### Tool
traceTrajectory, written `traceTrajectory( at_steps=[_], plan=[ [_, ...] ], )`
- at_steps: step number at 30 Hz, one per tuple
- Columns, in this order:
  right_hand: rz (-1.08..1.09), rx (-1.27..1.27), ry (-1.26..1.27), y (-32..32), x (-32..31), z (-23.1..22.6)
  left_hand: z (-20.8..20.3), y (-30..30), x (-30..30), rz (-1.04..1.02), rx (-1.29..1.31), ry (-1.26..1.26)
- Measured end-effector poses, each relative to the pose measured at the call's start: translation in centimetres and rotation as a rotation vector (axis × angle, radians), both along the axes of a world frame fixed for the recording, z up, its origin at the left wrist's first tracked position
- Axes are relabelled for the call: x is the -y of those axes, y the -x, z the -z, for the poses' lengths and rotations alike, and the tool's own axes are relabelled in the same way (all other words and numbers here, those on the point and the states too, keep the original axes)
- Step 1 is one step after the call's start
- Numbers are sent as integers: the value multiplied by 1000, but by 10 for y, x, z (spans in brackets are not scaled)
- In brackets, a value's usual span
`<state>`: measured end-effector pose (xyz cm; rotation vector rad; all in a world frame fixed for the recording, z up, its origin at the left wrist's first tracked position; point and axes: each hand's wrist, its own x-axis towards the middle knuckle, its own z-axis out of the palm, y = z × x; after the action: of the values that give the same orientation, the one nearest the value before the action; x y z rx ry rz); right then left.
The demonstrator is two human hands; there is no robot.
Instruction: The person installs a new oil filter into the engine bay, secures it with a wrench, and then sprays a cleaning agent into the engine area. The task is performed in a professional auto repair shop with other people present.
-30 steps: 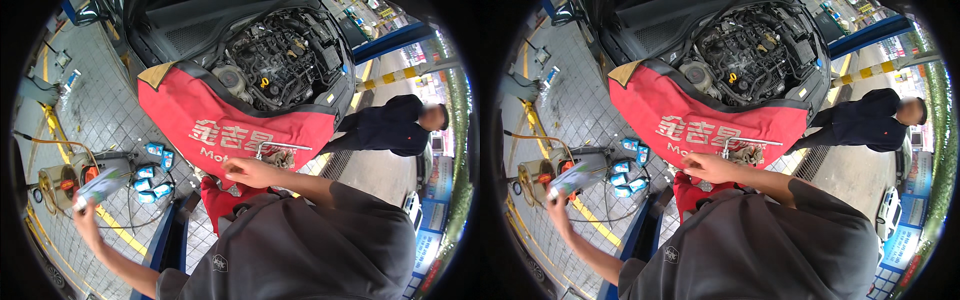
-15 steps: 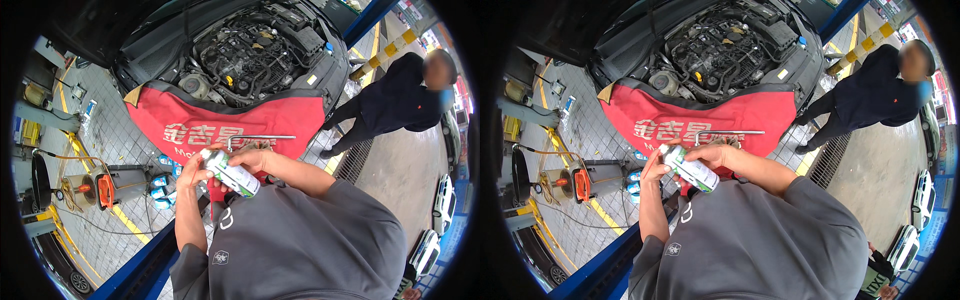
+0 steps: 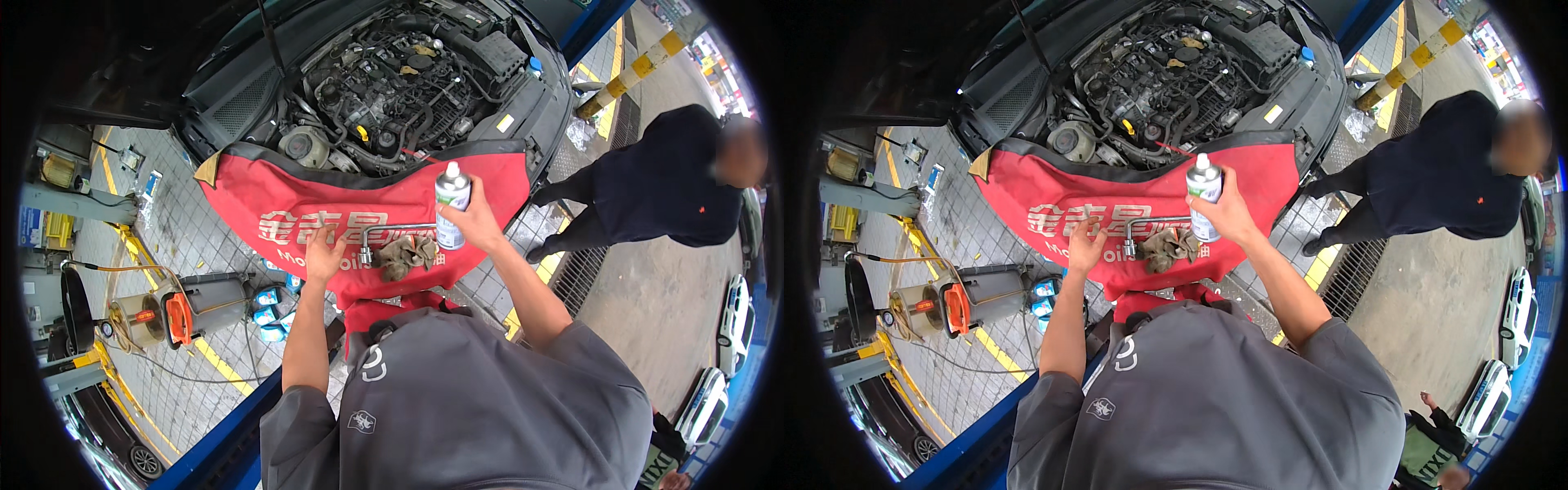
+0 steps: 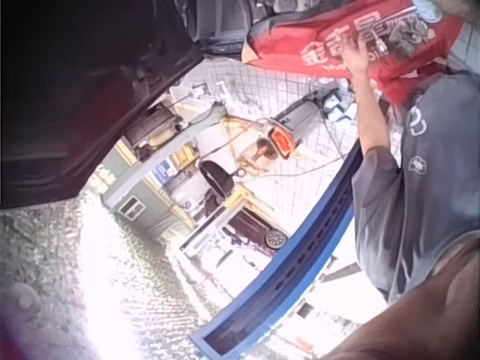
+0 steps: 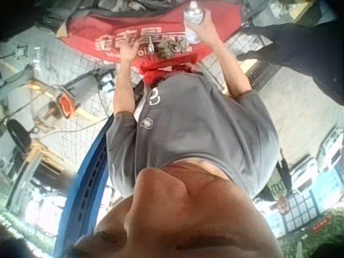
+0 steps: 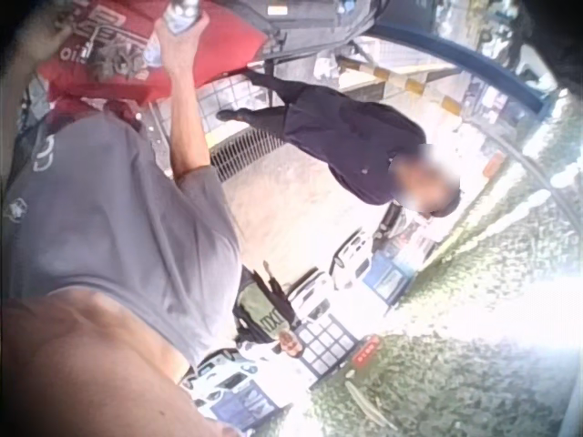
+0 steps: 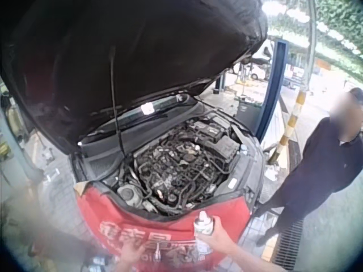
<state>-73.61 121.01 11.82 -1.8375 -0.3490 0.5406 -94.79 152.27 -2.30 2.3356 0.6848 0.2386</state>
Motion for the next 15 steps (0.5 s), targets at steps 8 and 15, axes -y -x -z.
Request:
traceTrajectory(
  at_steps=[8,15],
  plan=[
    [-4,137,159,-26,-33,78,39,-15,-26,74,-8,-503],
    [11,191,358,-59,-97,122,43,-15,-25,110,-18,-500]
  ],
)
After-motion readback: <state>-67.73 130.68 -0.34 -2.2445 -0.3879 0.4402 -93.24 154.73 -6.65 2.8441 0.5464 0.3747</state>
